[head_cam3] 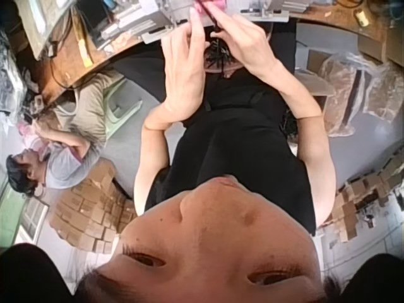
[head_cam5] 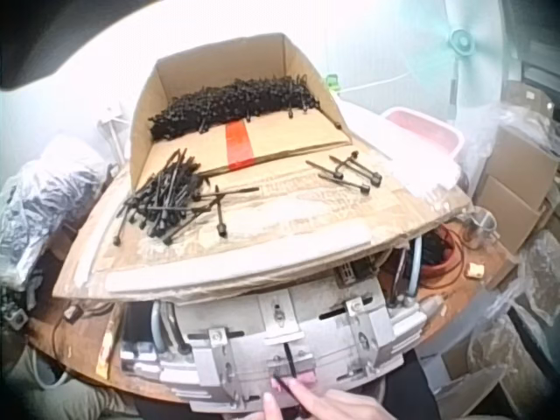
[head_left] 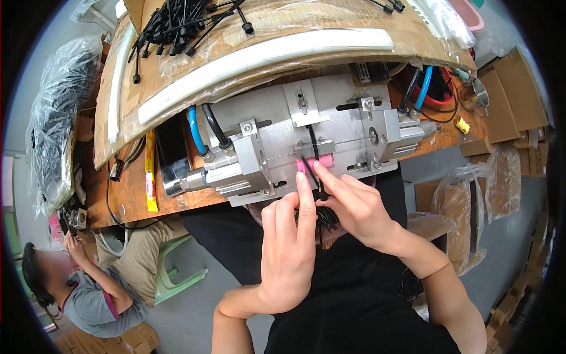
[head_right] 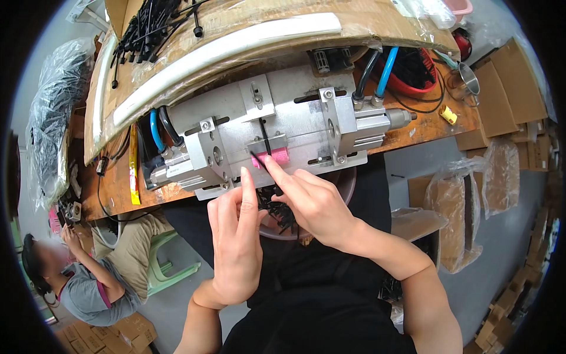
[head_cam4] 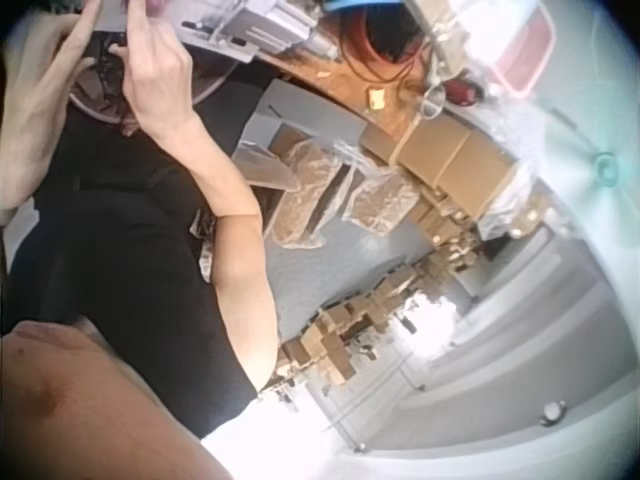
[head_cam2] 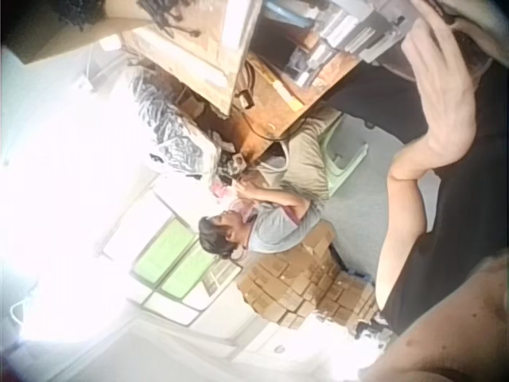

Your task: The person repeatedly picks up black cable ties and small black plastic caps, inserts the ties into a metal jig, and secures the caps onto the tie ends. The assembled units are placed into a clear plastic bowl beneath the jig. The process is repetitive and continuous throughout the clip.

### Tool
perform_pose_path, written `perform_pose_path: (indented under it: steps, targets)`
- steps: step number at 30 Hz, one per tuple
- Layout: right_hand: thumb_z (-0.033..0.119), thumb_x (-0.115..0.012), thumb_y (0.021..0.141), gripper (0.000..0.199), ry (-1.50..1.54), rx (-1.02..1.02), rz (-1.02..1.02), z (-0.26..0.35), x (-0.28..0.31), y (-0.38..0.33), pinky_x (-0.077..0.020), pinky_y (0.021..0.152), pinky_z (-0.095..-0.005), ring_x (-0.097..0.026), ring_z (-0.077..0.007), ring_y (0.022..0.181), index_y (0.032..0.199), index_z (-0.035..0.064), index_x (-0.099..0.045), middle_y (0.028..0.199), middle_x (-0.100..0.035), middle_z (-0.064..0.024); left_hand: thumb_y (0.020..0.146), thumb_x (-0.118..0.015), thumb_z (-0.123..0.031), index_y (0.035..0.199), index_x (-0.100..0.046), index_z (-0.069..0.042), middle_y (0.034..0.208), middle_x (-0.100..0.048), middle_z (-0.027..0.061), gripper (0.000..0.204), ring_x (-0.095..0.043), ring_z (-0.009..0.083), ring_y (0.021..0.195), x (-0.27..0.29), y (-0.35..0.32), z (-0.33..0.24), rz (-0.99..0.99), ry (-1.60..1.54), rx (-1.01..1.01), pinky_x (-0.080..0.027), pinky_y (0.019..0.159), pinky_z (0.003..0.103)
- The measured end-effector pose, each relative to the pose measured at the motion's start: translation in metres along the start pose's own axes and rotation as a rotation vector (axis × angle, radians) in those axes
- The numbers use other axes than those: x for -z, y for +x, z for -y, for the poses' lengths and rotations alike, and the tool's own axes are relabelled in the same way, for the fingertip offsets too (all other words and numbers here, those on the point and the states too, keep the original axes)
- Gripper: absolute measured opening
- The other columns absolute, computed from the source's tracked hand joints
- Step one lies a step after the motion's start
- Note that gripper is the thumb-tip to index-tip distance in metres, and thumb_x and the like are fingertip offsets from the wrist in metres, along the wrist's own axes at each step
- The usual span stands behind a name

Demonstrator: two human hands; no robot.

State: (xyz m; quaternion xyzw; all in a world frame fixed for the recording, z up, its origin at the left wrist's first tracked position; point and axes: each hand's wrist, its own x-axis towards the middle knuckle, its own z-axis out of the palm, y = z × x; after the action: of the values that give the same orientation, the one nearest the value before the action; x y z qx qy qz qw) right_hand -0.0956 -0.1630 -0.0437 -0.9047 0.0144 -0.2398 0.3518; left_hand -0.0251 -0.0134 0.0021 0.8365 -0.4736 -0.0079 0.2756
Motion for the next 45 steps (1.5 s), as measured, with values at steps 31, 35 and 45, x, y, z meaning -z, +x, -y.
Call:
perform_pose_path:
  steps: [31,35,45]
  targets:
    - [0.026,-0.072,0.075,0.024,-0.757,-0.375,0.070,-0.063,0.173,0.278,-0.0532,0.072,-0.0364,-0.068,-0.0269,0.080,0.087,0.0056,-0.074,0.081,-0.071,-0.0150,0.082,-0.062,0.007,0.104,-0.064,0.000,0.088,-0.058,0.0087,0.024,-0.054,0.0191,0.077,0.095,0.150,0.074,-0.116,-0.029,-0.189,-0.046,0.074,0.030]
    - [0.021,-0.063,0.089,0.021,-0.363,-0.219,-0.291,-0.098,0.191,0.288,-0.0534,0.061,-0.0335,-0.066,-0.0196,0.072,0.100,0.0027,-0.067,0.080,-0.069,-0.0110,0.076,-0.066,0.012,0.137,-0.055,-0.010,0.090,-0.053,0.0065,0.066,-0.050,0.0180,0.077,0.074,0.123,0.066,-0.288,0.016,-0.255,-0.046,0.073,0.029]
    - [0.023,-0.070,0.088,0.020,-0.451,-0.262,-0.155,-0.063,0.144,0.236,-0.0514,0.070,-0.0297,-0.064,-0.0142,0.076,0.098,0.0066,-0.071,0.085,-0.070,-0.0067,0.069,-0.071,0.012,0.144,-0.045,-0.002,0.090,-0.050,0.0097,0.080,-0.050,0.0239,0.083,0.040,0.073,0.056,-0.339,0.047,-0.231,-0.045,0.078,0.034]
